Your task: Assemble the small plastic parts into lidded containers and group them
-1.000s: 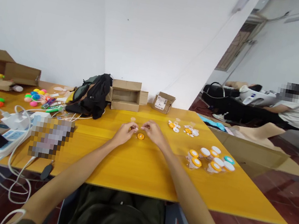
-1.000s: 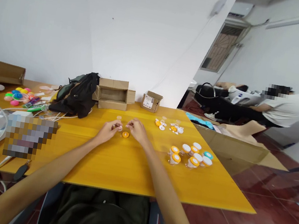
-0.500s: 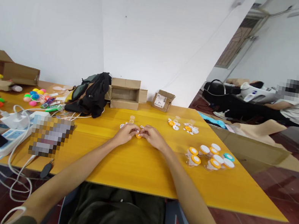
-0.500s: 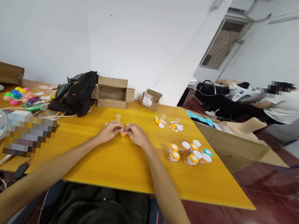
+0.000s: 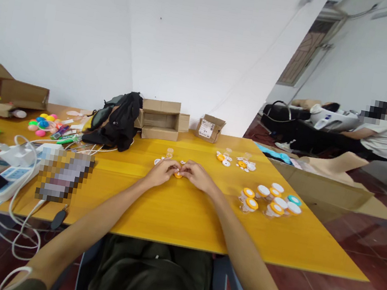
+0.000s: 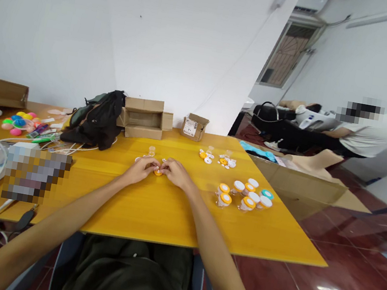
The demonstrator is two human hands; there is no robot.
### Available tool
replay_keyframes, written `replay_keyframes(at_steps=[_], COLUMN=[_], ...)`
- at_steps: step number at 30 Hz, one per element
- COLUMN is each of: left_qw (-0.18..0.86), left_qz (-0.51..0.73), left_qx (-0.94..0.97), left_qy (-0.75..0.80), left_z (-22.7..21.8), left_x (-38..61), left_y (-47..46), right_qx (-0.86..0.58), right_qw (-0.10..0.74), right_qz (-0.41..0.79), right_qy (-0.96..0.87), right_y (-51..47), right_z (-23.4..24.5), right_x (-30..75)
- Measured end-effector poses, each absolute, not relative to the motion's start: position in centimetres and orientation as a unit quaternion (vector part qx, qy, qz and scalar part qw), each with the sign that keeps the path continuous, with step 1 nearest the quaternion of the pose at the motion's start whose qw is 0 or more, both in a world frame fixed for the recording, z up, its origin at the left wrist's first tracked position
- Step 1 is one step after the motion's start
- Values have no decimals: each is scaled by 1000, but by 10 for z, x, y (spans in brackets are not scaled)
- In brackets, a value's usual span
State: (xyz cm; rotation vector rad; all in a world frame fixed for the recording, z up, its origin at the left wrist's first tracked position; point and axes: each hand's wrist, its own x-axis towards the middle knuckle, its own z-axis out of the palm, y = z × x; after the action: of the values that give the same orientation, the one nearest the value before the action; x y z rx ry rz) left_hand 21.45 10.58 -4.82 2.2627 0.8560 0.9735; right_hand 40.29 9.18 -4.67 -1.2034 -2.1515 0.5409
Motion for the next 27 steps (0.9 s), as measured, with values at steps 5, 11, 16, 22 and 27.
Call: replay_keyframes(at_steps=[5,11,16,22,27], left_qw=[269,283,292,290,294], left_qz=[363,371,381,383,381], left_qx=[832,820,808,800,800], left_qy=[321,330,342,361,359], left_z=[-47,-42,-42,-42,-39], left_x=[215,215,213,212,209], left_y=[104,101,102,104,102], right_qx=[-452,-458,-451,-478,-461], right_qw=[296,294,283,267,280], right_qz=[210,203,221,196,208], right_qy=[-815,-814,-817,-813,-816], right_y=[90,86,83,77,76], right_z=[-43,-41,-39,-35,-38], right_x=[404,403,404,401,402])
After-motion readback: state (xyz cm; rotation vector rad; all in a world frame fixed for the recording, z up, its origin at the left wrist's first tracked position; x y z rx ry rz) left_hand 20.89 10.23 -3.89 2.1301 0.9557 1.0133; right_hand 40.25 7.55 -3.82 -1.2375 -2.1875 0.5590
